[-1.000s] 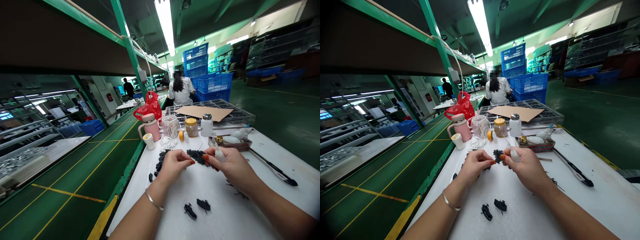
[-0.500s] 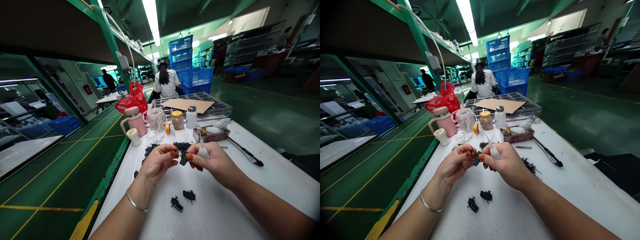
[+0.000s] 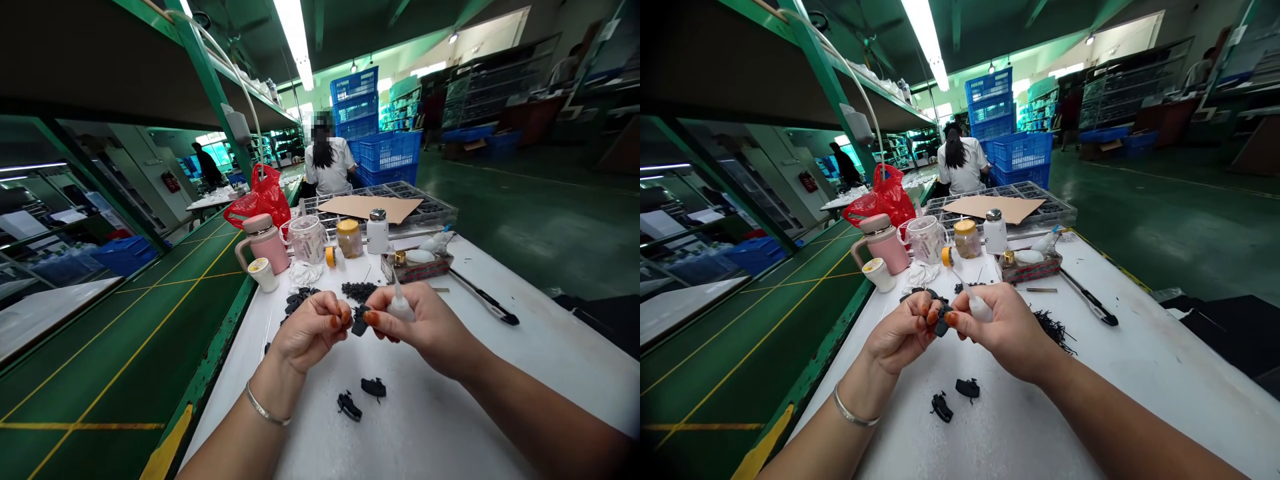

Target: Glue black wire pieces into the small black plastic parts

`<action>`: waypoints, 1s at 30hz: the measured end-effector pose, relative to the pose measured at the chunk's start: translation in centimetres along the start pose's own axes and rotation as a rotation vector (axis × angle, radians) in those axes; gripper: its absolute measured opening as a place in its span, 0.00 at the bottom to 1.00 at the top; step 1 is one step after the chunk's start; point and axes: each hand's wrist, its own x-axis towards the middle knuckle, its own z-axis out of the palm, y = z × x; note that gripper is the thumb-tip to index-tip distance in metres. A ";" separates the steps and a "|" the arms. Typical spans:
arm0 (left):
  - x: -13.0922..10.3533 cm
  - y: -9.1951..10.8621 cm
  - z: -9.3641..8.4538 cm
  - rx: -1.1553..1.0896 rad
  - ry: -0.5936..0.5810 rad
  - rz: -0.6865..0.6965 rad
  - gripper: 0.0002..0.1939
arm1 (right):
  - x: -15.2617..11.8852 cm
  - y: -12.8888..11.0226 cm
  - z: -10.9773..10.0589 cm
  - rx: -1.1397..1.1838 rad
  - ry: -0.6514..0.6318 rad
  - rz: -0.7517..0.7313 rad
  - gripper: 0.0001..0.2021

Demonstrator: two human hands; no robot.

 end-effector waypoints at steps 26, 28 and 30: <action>-0.2 -0.1 0.2 0.171 -0.093 -0.068 0.20 | -0.2 -0.6 0.2 0.232 -0.217 0.118 0.14; -0.2 0.0 0.3 0.203 -0.079 -0.071 0.21 | -0.2 -0.5 0.1 0.273 -0.230 0.147 0.14; -0.1 0.0 0.3 0.217 -0.079 -0.079 0.21 | -0.1 -0.4 0.1 0.311 -0.237 0.155 0.14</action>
